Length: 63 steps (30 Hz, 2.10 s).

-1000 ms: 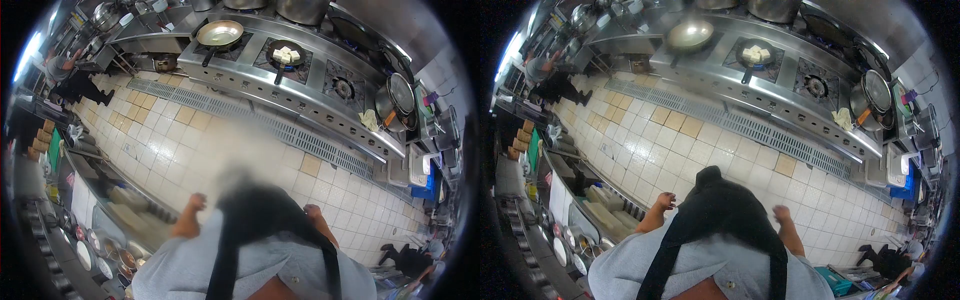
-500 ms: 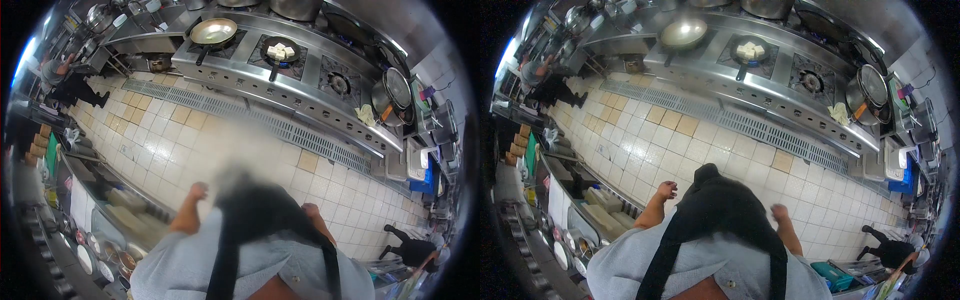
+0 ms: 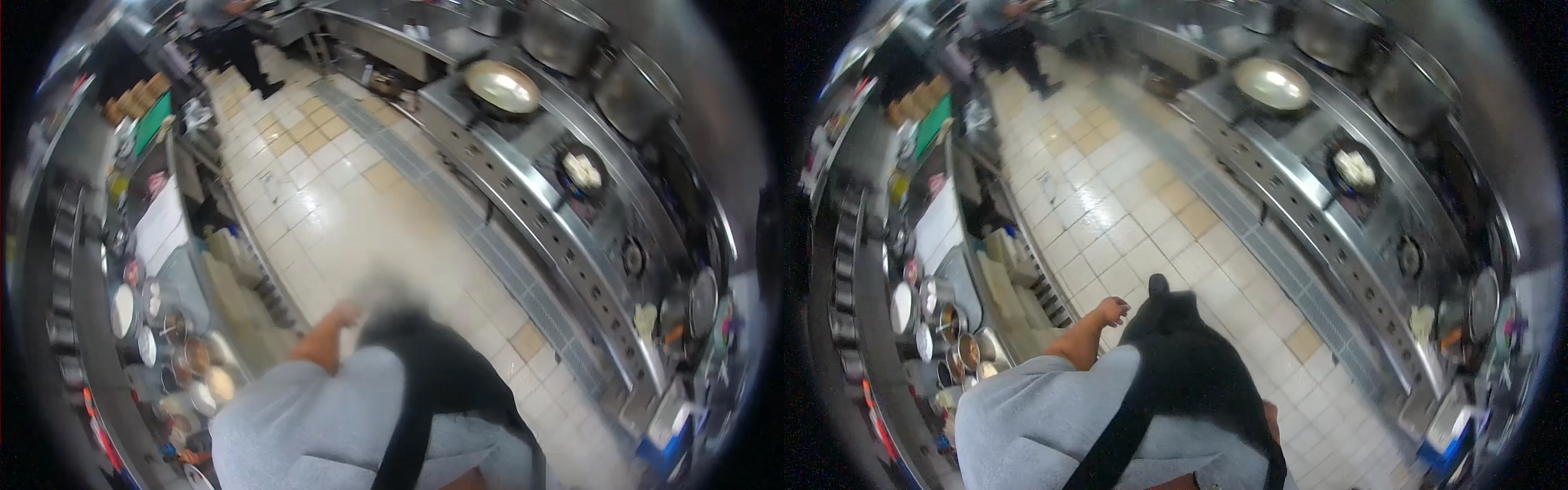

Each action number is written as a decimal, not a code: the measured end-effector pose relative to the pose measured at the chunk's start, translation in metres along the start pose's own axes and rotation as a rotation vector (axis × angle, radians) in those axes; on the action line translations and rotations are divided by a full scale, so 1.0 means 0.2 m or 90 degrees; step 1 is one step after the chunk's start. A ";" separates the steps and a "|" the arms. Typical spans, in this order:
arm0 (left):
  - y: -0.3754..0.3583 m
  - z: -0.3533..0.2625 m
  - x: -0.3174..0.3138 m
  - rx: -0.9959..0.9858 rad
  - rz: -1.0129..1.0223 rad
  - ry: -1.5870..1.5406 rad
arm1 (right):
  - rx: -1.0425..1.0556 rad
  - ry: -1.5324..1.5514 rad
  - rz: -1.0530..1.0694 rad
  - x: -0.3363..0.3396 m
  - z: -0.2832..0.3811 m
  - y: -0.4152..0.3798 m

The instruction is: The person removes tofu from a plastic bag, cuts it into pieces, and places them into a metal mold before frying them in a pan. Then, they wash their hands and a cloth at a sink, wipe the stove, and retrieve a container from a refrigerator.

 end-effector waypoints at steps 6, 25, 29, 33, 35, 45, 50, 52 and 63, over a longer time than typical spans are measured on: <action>-0.08 0.16 0.15 0.116 -0.002 -0.046 | -0.153 0.367 0.074 0.60 0.47 0.29; -0.47 1.09 0.72 0.535 -0.364 -0.543 | 0.032 0.141 0.150 1.18 2.12 1.77; -0.43 1.11 0.58 0.605 -0.317 -0.626 | 0.158 -0.189 0.187 1.18 2.18 2.19; -0.44 1.08 0.57 0.711 -0.325 -0.852 | 0.340 -0.312 0.200 1.33 2.59 2.54; -0.37 1.18 0.61 0.634 -0.452 -0.820 | 0.665 -0.145 0.129 1.59 3.10 2.52; -0.14 1.19 0.93 0.648 -0.561 -1.142 | 0.350 0.034 0.193 1.61 5.08 3.47; -0.09 1.48 1.26 0.759 -0.390 -1.136 | 0.404 -0.111 0.163 1.43 5.54 3.48; -0.08 1.71 1.44 0.747 -0.378 -1.099 | 0.371 -0.098 0.195 1.30 5.44 3.64; 0.30 2.79 3.20 0.539 -0.543 -0.806 | 0.554 -0.663 0.228 1.13 4.59 3.98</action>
Point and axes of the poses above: each hand's wrist, its own y-axis towards the middle knuckle, its own x-axis out of the back of the hand, z = x × y, the point moved 7 cm from there along y, towards the middle knuckle, and after that the axes turned 1 degree about x, right-handed, at the moved point
